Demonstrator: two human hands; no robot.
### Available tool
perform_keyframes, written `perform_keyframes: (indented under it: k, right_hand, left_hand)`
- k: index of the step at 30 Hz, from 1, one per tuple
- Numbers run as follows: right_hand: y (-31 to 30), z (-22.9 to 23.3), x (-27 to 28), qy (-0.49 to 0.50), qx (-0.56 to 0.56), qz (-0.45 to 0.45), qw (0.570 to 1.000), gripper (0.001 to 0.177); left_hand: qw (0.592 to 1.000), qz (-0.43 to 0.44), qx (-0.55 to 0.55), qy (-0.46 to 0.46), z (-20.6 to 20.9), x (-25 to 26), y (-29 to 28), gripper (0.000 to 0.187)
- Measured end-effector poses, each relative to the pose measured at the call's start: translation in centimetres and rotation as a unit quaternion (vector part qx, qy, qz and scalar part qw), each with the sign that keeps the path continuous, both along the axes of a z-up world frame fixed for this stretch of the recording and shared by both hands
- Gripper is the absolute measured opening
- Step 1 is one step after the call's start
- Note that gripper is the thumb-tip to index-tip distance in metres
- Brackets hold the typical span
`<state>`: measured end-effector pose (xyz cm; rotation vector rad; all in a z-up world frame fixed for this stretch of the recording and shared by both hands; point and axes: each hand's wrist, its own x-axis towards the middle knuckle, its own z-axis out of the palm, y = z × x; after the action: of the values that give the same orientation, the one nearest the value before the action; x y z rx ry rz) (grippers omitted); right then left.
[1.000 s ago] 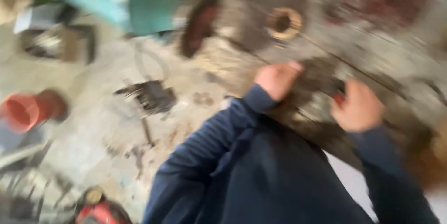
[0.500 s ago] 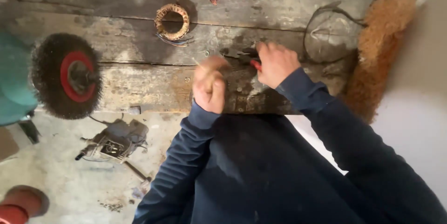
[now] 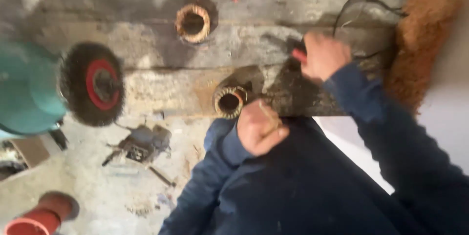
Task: The person winds a thin wire around a cylindrical core to form a coil. They use pliers to cut the wire and tuck the ends into the winding. The person also handles a second coil and a bundle of copper wire on the workbench.
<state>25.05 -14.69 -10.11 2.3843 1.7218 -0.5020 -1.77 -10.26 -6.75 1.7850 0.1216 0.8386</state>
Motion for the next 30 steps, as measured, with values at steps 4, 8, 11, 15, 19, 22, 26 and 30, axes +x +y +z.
perform_keyframes:
  k: [4,8,11,15,19,22,26,30]
  right_hand:
    - [-3.5,0.2,-1.4,0.091,0.014,-0.016,0.996,0.034]
    - [-5.5,1.1,-2.4,0.121,-0.024,-0.073,0.99,0.041]
    - [-7.5,0.3,-2.9,0.085,0.044,-0.053,0.994,0.047]
    - [-8.8,-0.8,-3.4,0.007,0.164,-0.015,0.986,0.05]
    - [-7.6,0.5,-4.9,-0.016,0.19,0.001,0.982,0.056]
    - [-6.7,0.7,-6.4,-0.003,0.253,0.048,0.966,0.057]
    - [-3.4,2.2,-9.9,0.183,0.269,0.074,0.943,0.039]
    - [0.5,2.1,-12.6,0.386,0.172,0.005,0.906,0.035]
  left_hand:
    - [0.999,-0.039,-0.007,0.028,5.1,-2.7,3.1,0.014]
    - [0.916,0.164,0.054,0.361,2.5,-4.0,7.2,0.026]
    - [0.817,0.221,0.129,0.517,-2.2,-5.6,9.5,0.022]
    - [0.775,0.26,0.236,0.525,-4.3,-7.2,9.7,0.039]
    - [0.813,0.292,0.302,0.403,-4.1,-8.4,7.2,0.023]
    - [0.906,0.217,0.085,0.353,-3.1,-8.1,5.4,0.026]
    - [0.925,0.188,0.084,0.318,-2.8,-7.1,4.3,0.033]
    - [0.92,0.22,0.06,0.319,-3.3,-6.2,3.1,0.033]
